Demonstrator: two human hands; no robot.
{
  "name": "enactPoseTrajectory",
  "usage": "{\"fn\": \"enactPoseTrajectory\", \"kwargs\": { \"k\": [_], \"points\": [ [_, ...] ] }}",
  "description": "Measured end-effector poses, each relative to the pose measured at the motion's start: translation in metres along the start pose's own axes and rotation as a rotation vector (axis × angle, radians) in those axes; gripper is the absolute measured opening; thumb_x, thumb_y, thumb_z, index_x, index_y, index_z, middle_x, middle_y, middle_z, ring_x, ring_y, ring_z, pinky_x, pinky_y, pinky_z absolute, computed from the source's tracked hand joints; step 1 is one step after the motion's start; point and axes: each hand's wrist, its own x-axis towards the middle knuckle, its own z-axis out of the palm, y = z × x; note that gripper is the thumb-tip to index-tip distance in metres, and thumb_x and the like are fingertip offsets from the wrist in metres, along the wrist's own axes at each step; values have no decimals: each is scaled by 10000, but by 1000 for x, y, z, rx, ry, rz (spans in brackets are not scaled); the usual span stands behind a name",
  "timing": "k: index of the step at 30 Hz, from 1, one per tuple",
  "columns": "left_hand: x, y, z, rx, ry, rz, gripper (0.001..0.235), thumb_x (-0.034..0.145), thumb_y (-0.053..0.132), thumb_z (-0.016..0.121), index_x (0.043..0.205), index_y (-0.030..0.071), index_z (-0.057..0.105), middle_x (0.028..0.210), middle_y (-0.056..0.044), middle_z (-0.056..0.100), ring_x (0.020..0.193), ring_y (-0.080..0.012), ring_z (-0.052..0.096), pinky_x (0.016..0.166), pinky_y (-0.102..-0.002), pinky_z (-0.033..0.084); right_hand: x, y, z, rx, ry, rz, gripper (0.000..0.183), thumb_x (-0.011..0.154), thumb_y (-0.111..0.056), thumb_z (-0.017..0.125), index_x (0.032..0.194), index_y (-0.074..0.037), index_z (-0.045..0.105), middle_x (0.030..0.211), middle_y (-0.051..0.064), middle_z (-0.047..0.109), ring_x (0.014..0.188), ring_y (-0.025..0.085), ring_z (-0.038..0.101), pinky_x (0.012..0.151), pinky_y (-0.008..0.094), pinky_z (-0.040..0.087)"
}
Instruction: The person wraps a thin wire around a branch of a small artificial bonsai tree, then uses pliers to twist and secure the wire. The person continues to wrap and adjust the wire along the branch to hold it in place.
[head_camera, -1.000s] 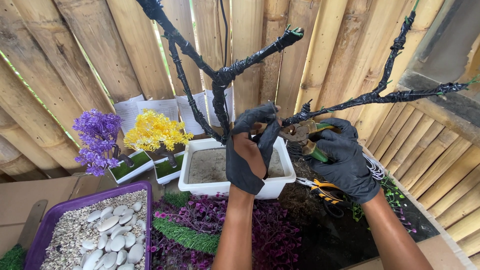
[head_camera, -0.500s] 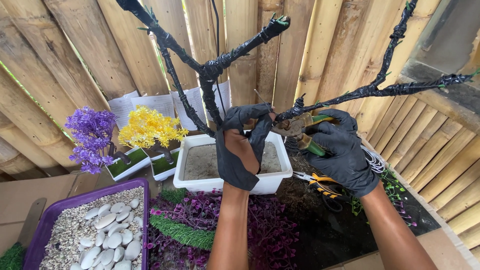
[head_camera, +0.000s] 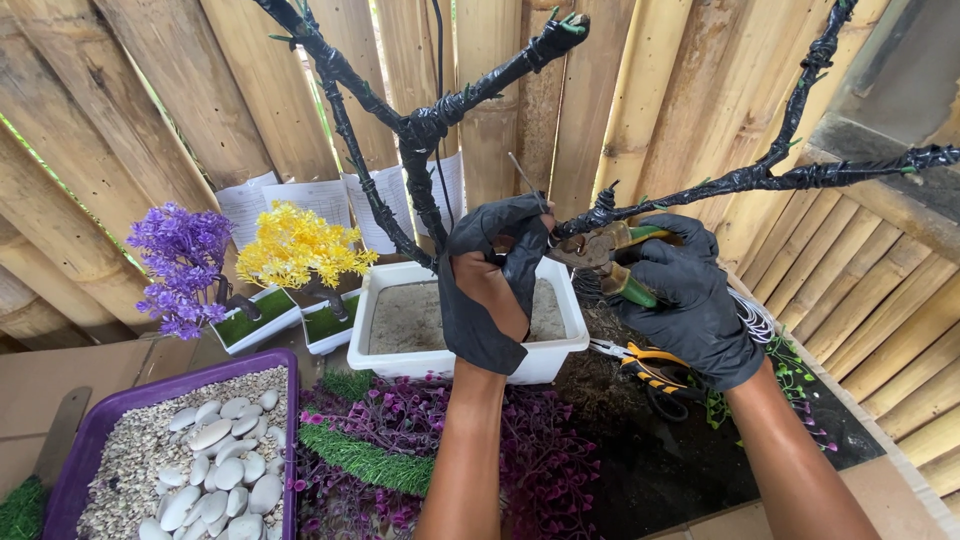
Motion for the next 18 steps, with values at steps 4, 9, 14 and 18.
{"fn": "enactPoseTrajectory", "kwargs": {
  "k": [4, 9, 14, 18],
  "points": [
    [-1, -6, 4, -2, 19, -6, 344, 736, 412, 1025, 971, 216, 867, 818, -137, 817, 795, -365, 782, 795, -544, 693, -3, 0, 1, 56, 10, 15, 427, 784, -312, 869, 1142, -113, 749, 1198, 189, 707, 1114, 487, 616, 1073, 657, 455],
    [0, -37, 11, -12, 23, -6, 354, 711, 402, 1049, 960, 216, 879, 789, -134, 816, 749, -356, 775, 783, -548, 684, -4, 0, 9, 73, 45, -6, 338, 788, -327, 855, 1040, -115, 779, 1156, 190, 718, 1164, 529, 579, 1088, 694, 412],
    [-1, -9, 6, -1, 21, -15, 345, 726, 412, 1037, 973, 235, 874, 798, -118, 819, 763, -345, 786, 806, -545, 683, -10, 10, 16, 57, 29, 5, 331, 755, -347, 868, 1011, -150, 799, 1170, 125, 720, 1198, 425, 585, 1143, 604, 401],
    [-1, -9, 3, -48, -16, -11, 302, 781, 378, 1020, 1000, 231, 873, 817, -116, 818, 786, -355, 795, 798, -529, 689, -19, 22, 24, -96, 20, -1, 374, 732, -371, 889, 1012, -143, 794, 1070, 146, 725, 1086, 420, 611, 1104, 595, 448]
  ]
}}
